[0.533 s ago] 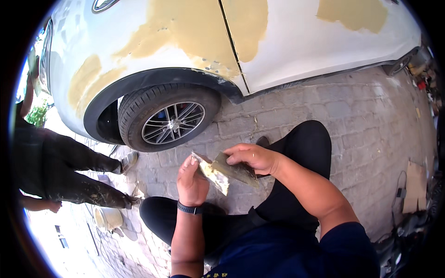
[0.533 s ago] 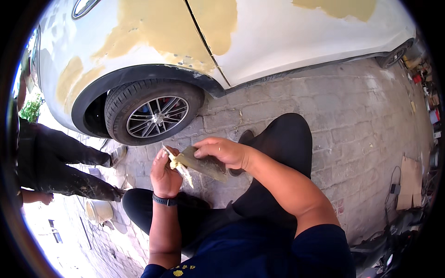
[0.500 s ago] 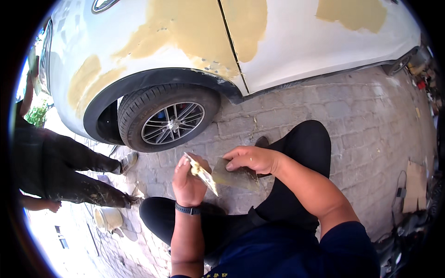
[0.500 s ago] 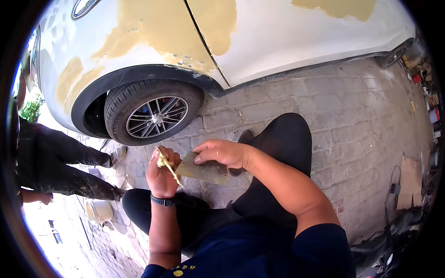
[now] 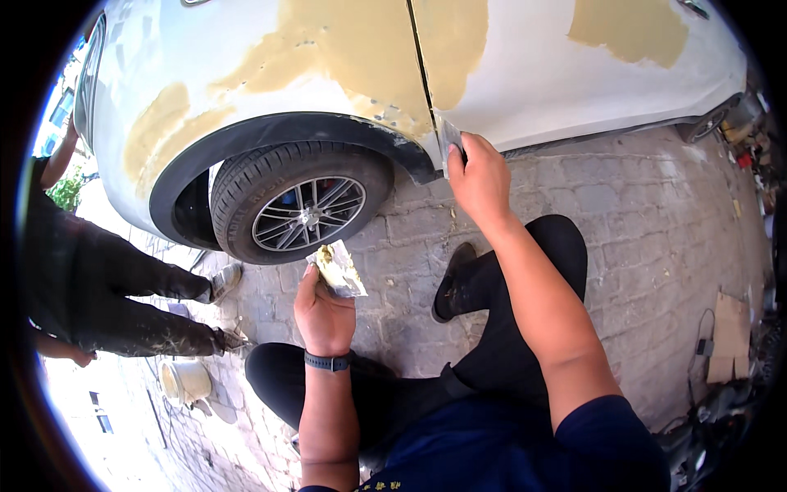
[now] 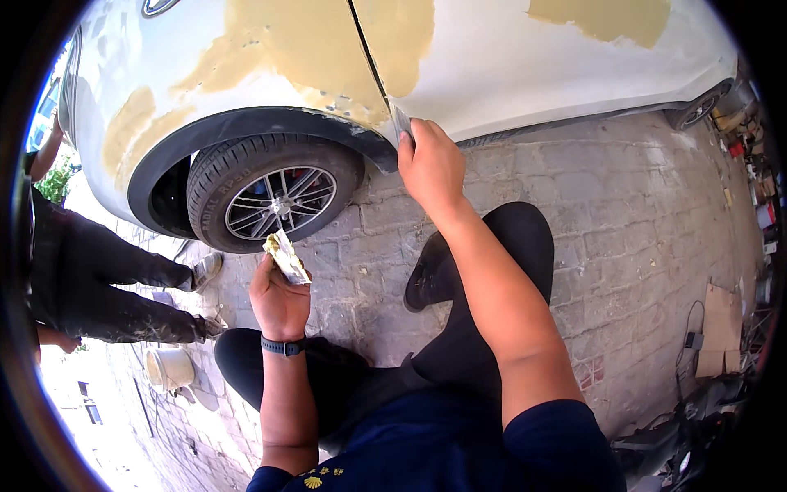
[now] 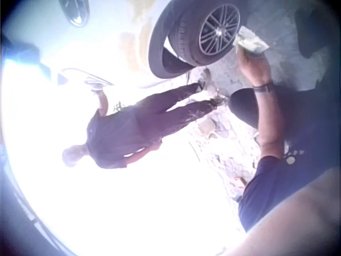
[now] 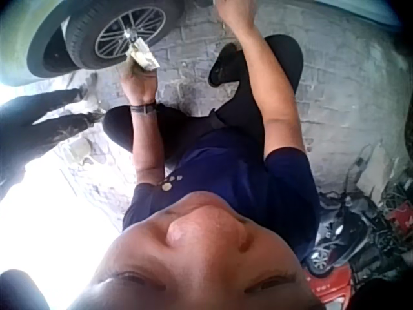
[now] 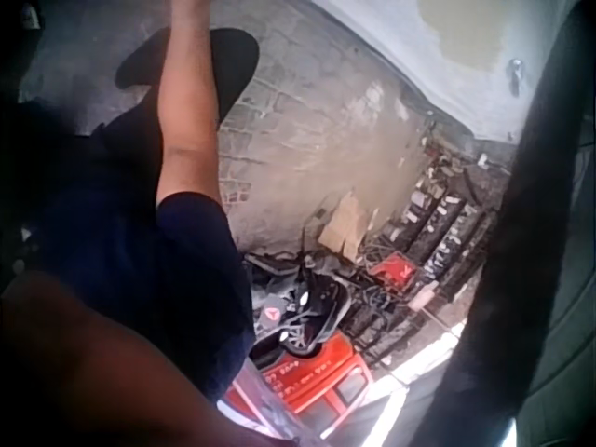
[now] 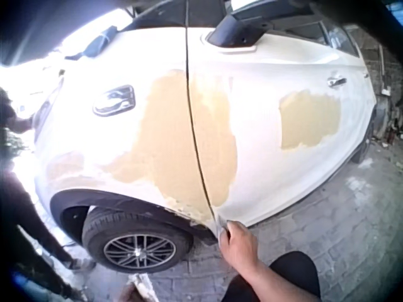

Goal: The person applies beige body filler to the side panel of a white car using a metal spreader. They repeatedly scoop filler from a secondary spreader and smooth it onto the vehicle's surface, covering areas around the wheel arch and door.

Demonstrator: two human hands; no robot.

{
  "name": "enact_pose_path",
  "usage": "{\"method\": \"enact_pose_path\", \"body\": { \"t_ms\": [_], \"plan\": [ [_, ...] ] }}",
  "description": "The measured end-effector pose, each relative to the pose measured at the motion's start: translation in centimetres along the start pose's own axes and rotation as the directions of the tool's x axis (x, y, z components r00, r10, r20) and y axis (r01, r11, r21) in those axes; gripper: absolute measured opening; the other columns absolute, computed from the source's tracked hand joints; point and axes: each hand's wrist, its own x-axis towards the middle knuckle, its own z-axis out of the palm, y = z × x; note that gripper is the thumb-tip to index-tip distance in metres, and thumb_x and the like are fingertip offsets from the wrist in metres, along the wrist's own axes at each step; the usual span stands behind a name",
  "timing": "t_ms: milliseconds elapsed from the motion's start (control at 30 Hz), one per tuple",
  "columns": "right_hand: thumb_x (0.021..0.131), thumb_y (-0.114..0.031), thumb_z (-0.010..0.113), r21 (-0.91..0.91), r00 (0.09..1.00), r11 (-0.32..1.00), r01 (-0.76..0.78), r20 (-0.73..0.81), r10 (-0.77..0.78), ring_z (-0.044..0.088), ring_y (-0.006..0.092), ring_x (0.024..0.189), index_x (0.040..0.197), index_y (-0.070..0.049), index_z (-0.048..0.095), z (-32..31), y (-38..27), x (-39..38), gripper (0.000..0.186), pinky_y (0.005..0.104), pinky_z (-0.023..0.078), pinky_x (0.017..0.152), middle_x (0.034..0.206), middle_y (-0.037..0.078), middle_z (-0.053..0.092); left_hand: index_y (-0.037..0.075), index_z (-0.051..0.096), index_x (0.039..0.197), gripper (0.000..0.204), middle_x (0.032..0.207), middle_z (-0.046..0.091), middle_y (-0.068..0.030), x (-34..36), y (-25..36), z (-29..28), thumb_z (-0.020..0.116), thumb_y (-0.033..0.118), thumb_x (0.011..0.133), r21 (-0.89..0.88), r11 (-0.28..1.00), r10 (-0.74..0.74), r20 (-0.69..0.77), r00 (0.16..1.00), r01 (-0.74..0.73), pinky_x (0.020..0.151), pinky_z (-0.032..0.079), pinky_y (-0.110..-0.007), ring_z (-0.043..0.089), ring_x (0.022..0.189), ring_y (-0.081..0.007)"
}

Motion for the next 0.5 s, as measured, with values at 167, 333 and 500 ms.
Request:
{"method": "enact_pose_path", "body": {
  "t_ms": [167, 333, 500],
  "plan": [
    [0.096, -0.017, 0.066, -0.104, 0.991, 0.988, 0.118, -0.053, -0.124, 0.068, 0.0366, 0.081, 0.1, -0.003, 0.067, 0.3, -0.3, 2.0, 0.014, 0.0487, 0.054, 0.067, 0.092, 0.012, 0.069, 0.005, 0.063, 0.132, 0.031, 0.127, 0.073, -0.0051, -0.1, 0.0, -0.2, 0.046, 0.02, 0.112, -0.022, 1.0, -0.001, 0.038, 0.999, 0.002, 0.096, 0.056, -0.035, 0.071, 0.112, -0.0187],
    [0.097, -0.018, 0.063, -0.143, 0.984, 0.988, 0.057, 0.174, -0.032, 0.068, 0.0418, 0.092, 0.105, -0.004, 0.069, 0.6, -0.1, 2.6, 0.016, 0.0515, 0.054, 0.077, 0.1, 0.016, 0.071, 0.004, 0.063, 0.133, 0.031, 0.128, 0.073, -0.006, -0.1, 0.0, -0.6, 0.047, 0.02, 0.112, -0.023, 1.0, -0.008, 0.054, 0.998, 0.009, 0.098, 0.056, -0.036, 0.071, 0.114, -0.019],
    [0.092, -0.012, 0.06, -0.46, 0.748, 0.885, 0.066, 0.61, 0.261, 0.073, 0.0393, 0.102, 0.108, -0.005, 0.074, 4.3, 7.0, -0.6, 0.022, 0.0503, 0.059, 0.084, 0.11, 0.017, 0.075, 0.003, 0.062, 0.134, 0.032, 0.131, 0.072, -0.0078, 0.3, -0.5, -0.8, 0.047, 0.021, 0.111, -0.009, 0.999, -0.039, 0.054, 0.998, 0.04, 0.1, 0.055, -0.039, 0.069, 0.118, -0.0211]
  ]
}}
